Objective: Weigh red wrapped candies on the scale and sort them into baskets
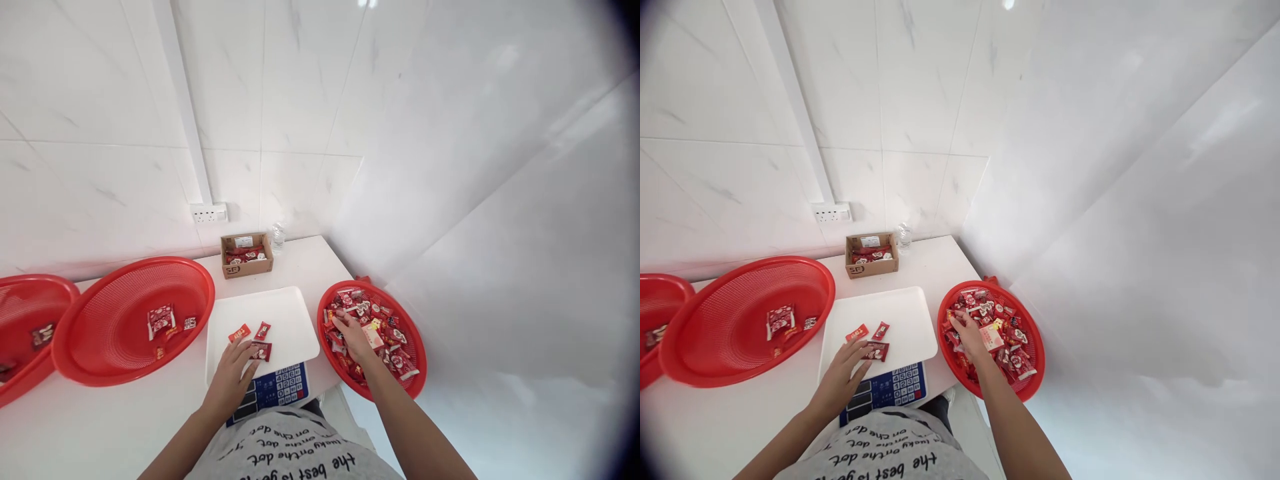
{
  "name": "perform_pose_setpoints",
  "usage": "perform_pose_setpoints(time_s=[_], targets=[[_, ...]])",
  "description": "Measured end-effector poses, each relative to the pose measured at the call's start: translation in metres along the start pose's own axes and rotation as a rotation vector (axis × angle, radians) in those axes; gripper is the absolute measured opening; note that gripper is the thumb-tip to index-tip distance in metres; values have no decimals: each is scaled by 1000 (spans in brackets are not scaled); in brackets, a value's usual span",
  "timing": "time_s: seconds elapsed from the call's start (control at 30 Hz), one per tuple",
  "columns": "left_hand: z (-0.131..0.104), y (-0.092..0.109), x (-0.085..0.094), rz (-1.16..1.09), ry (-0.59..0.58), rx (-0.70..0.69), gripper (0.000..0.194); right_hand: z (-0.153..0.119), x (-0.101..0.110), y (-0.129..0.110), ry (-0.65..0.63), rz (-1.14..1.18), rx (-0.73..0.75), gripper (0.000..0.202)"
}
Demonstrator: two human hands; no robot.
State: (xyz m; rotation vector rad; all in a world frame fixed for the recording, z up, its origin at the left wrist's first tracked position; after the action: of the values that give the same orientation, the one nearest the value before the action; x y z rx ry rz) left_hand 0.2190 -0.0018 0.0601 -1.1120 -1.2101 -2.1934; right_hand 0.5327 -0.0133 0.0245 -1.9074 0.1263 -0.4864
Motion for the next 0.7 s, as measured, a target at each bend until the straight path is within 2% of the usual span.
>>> perform_pose_setpoints(time_s=[0.13, 0.23, 0.4, 0.57, 0.7], targets=[[-2, 4, -4, 20, -58, 12, 30, -8, -44, -32, -128, 127, 73, 36], [-6, 3, -5, 33, -81, 25, 30, -8, -66, -42, -149, 91, 121, 34], [-11, -3, -3, 46, -79, 43, 30, -5, -79, -32, -141, 90, 43, 37], [-12, -4, -3, 37, -77, 61, 30, -8, -84, -30, -160, 162, -21, 36], [-11, -1, -7, 23, -97, 59, 30, -12, -86, -29, -161, 114, -41, 35]])
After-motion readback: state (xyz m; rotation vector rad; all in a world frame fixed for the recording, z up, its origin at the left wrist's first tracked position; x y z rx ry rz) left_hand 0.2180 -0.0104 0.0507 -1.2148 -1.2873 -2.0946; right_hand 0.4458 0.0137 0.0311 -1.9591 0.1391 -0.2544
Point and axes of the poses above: each hand's wrist, its own z-axis towards the middle knuckle, its own x-axis out of the back of the hand, y = z × x, the point moved 10 cm from there along z, towards the middle knuckle, and after that the axes turned 1 degree about y, right-handed, at the moved point
